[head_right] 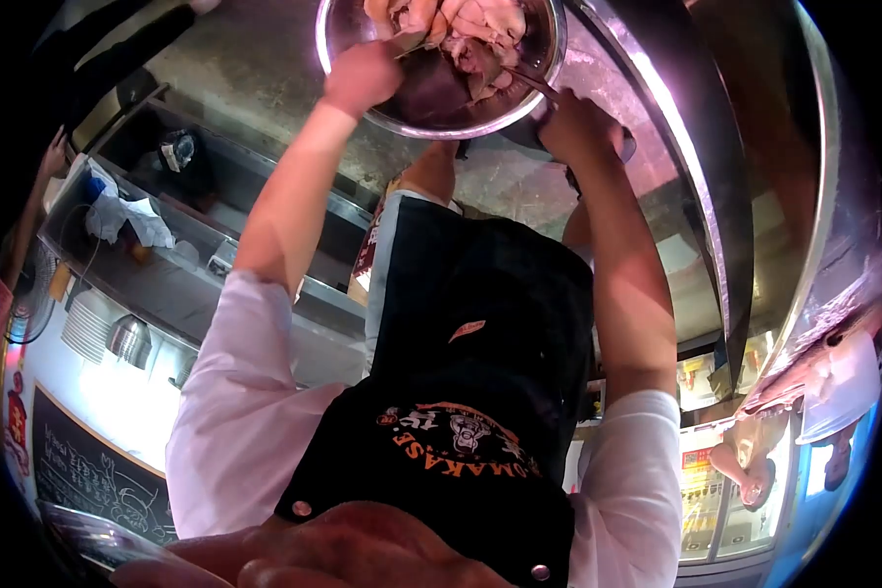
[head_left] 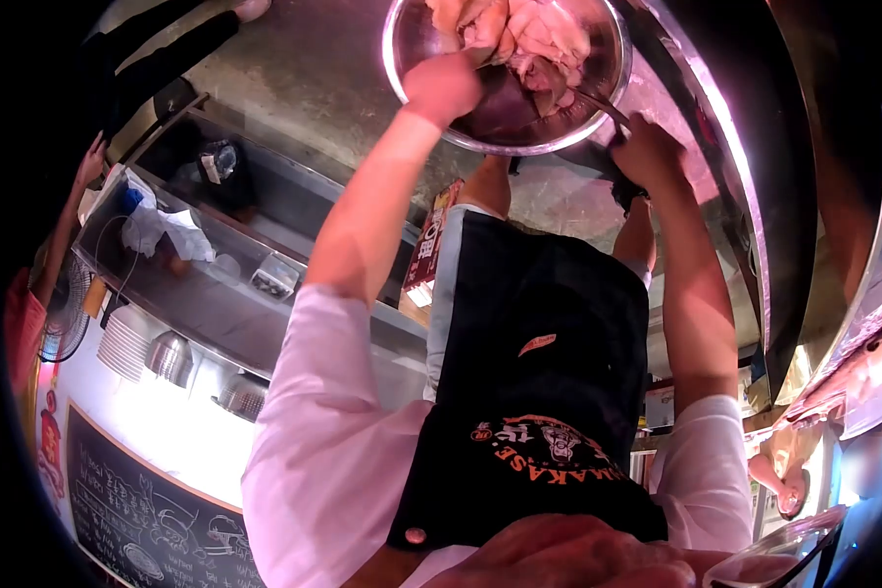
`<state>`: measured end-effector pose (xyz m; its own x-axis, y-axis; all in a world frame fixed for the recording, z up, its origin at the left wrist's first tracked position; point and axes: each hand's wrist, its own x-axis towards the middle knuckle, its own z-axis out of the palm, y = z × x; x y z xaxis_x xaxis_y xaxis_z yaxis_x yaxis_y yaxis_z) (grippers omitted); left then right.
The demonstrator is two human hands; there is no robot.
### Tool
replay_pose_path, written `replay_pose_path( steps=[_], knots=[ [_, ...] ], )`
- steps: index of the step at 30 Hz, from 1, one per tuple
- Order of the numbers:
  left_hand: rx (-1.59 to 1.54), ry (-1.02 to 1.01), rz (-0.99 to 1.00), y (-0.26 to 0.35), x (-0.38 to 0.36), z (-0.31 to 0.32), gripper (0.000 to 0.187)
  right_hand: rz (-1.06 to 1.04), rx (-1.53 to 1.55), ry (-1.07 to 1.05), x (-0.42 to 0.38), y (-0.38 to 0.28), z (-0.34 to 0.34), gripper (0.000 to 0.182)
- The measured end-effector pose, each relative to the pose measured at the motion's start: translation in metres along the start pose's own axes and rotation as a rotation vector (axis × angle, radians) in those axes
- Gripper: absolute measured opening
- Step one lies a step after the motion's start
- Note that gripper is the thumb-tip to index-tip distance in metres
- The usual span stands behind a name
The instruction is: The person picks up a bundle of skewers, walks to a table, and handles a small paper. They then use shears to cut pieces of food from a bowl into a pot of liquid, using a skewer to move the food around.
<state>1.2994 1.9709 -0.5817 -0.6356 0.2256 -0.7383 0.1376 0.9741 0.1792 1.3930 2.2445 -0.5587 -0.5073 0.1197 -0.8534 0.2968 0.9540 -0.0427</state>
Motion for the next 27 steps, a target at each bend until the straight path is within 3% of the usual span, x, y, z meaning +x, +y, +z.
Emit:
replay_pose_path(
  steps=[4, 7, 12, 15, 18, 23, 26, 27],
  knots=[
    [0.012, 0.003, 0.177, -0.003, 0.050, 0.072, 0.032, -0.052, -0.006, -0.067, 0.010, -0.033, -0.006, 0.041],
    [-0.439, 0.061, 0.334, -0.030, 0.021, 0.086, 0.029, -0.097, 0.036, -0.039, -0.020, -0.021, -0.003, 0.044],
    [-0.536, 0.107, 0.317, -0.038, -0.021, 0.102, 0.030, -0.109, 0.061, -0.082, -0.055, -0.015, 0.001, 0.051],
    [-0.560, -0.135, 0.164, -0.025, -0.040, 0.097, 0.027, -0.145, 0.033, -0.016, -0.066, 0.001, 0.028, 0.058],
    [-0.550, -0.054, 0.199, -0.021, -0.049, 0.107, 0.029, -0.140, 0.024, -0.015, -0.074, 0.003, 0.030, 0.062],
    [-0.521, -0.087, 0.178, -0.014, -0.054, 0.108, 0.029, -0.117, -0.007, -0.048, -0.076, 0.001, 0.021, 0.064],
    [-0.552, 0.023, 0.241, -0.005, -0.053, 0.115, 0.038, -0.057, -0.029, -0.104, -0.076, 0.006, 0.019, 0.064],
    [-0.587, 0.100, 0.225, 0.002, -0.051, 0.117, 0.034, -0.070, 0.012, -0.014, -0.074, 0.012, 0.026, 0.061]
  ],
)
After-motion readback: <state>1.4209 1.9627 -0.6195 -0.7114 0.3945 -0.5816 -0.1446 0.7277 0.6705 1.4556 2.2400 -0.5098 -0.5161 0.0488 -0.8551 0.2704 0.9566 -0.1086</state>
